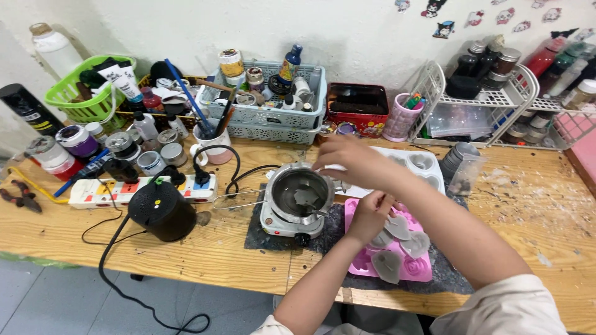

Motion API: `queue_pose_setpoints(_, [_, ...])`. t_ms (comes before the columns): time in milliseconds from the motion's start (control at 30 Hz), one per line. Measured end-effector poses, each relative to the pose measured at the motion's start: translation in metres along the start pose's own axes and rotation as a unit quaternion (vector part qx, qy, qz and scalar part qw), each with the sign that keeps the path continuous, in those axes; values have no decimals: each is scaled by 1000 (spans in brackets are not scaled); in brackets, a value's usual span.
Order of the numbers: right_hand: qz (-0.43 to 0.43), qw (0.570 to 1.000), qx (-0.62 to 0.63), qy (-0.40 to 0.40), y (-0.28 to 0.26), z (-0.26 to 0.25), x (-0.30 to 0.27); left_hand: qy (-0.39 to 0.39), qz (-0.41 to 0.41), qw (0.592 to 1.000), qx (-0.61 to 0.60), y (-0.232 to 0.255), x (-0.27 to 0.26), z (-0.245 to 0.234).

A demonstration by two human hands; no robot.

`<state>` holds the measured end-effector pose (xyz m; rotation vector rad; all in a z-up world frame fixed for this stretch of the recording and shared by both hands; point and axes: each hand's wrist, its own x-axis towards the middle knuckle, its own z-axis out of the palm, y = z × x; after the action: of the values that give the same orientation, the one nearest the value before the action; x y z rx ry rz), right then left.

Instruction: Pouring melted wax from a heating pot into silicone molds and preparing small heart-shaped decorative pieces.

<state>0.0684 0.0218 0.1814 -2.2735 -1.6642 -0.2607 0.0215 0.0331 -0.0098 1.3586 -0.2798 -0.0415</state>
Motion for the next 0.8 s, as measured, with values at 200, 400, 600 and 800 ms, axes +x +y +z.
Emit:
queue_pose_setpoints(200, [148, 986, -7, 74, -1, -55, -93, -8, -30, 992, -123, -26, 13, -2])
queue_pose_setpoints(400, [209, 969, 122, 49, 5, -31, -163, -29, -93, 973, -210, -42, 19, -9])
queue_pose_setpoints(600, [209, 949, 183, 147, 17, 10, -188, -76, -101, 977, -172, -41, 15, -11])
queue_pose_setpoints(800, [293, 849, 372, 234, 34, 63, -206, -71, -130, 972, -181, -27, 12, -10])
